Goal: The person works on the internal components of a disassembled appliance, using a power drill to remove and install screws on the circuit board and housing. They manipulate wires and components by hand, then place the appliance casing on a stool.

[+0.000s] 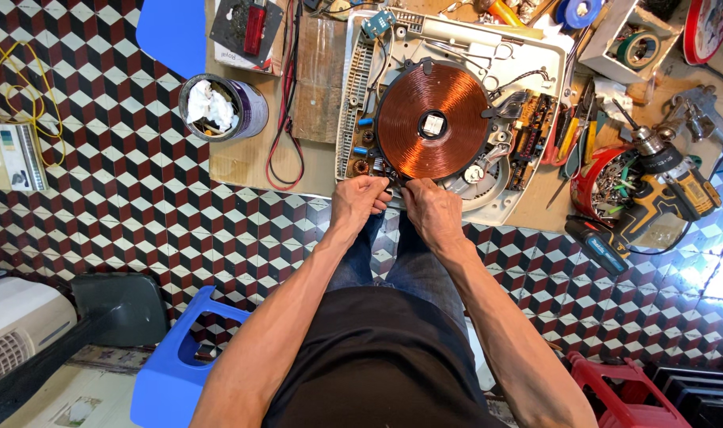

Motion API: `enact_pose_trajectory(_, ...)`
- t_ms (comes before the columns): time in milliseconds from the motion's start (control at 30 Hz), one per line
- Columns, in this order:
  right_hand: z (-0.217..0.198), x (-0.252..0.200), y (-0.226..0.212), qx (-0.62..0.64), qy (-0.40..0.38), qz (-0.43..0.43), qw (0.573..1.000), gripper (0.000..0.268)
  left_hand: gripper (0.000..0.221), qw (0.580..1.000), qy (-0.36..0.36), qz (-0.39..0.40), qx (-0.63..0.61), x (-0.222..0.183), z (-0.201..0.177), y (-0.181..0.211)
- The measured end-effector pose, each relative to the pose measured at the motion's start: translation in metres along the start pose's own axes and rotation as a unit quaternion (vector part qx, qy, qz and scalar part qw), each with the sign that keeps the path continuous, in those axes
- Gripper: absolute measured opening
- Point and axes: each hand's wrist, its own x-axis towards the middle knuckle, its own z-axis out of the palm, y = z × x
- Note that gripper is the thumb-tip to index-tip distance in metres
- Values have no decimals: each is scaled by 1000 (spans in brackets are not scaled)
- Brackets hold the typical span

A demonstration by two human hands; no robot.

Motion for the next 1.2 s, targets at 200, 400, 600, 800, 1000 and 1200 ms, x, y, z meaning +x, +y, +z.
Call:
enact_pose_trajectory(200, 5, -2, 1, -33, 44, -58, 997, 12, 32, 1000, -4, -5, 1, -1, -1, 1)
enact_pose_trajectory(400, 13, -5, 2, -16, 35, -20, 999, 15, 33, 1000, -8, 2, 8, -4, -1, 7)
enact_pose_trajectory(600, 9, -5, -1, -4, 56, -20, 998, 13, 32, 999, 9, -12, 50, -7, 1, 16)
enact_pose_trajectory(800, -5, -8, -7, 3, 46, -15, 999, 14, 33, 998, -18, -8, 58, -3, -7, 11)
enact_pose_trajectory(1000, -16, -28, -7, 62, 103, 3, 993, 16, 31, 996, 19, 36, 84, -10, -23, 3)
enact_pose_trajectory(1200, -7, -41, -6, 157, 62, 159, 973, 23, 31, 955, 52, 94, 275, -31, -15, 10)
